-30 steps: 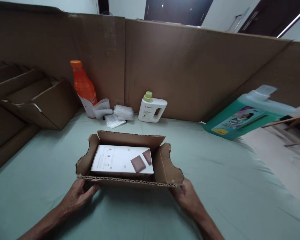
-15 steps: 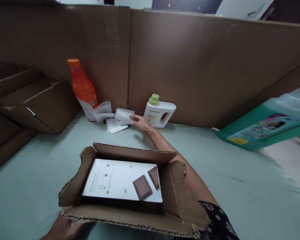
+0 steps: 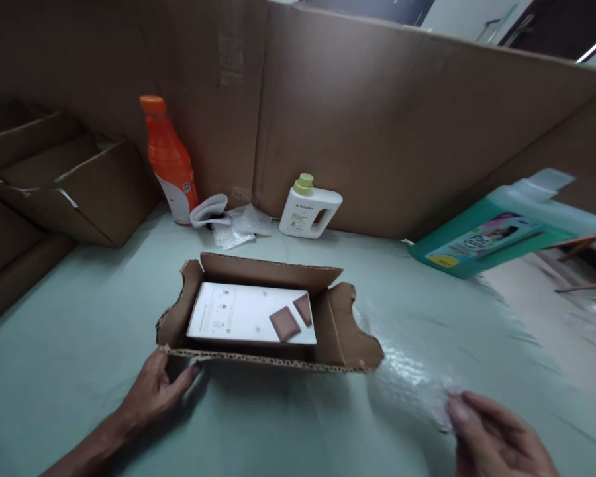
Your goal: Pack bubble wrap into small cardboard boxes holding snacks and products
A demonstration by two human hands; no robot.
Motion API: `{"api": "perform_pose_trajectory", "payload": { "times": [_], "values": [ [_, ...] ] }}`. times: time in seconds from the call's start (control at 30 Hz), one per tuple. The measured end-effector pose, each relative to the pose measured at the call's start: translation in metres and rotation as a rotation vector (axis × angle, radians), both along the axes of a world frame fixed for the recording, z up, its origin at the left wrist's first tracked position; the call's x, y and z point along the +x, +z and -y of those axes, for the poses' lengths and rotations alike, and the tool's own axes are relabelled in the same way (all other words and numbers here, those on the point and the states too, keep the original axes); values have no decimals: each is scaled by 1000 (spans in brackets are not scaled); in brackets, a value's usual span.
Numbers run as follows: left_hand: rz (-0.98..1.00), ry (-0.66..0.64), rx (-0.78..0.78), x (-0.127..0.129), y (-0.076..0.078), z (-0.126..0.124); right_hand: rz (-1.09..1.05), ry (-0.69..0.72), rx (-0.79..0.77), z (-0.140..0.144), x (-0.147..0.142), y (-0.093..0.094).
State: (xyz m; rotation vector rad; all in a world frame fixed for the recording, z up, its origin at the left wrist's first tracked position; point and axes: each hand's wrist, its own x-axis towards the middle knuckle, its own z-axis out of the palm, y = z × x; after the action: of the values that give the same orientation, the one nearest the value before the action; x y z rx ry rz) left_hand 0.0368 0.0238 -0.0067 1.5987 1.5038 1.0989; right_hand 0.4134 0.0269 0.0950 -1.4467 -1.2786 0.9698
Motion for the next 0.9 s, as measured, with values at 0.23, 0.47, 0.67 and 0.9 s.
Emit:
{"api": "perform_pose_trajectory", "payload": {
  "times": [0.23, 0.47, 0.67, 0.9],
  "values": [
    [115, 182, -54, -6, 26, 65, -475, -152, -303, 103, -102, -51],
    [432, -101, -513, 15, 25, 97, -888, 64, -479, 155, -183, -80],
    [228, -19, -583, 13, 39, 73, -308, 416, -413, 149, -157, -64],
    [176, -86, -536, -12, 37, 63, 476, -253, 31, 57, -40, -81]
  ]
}}
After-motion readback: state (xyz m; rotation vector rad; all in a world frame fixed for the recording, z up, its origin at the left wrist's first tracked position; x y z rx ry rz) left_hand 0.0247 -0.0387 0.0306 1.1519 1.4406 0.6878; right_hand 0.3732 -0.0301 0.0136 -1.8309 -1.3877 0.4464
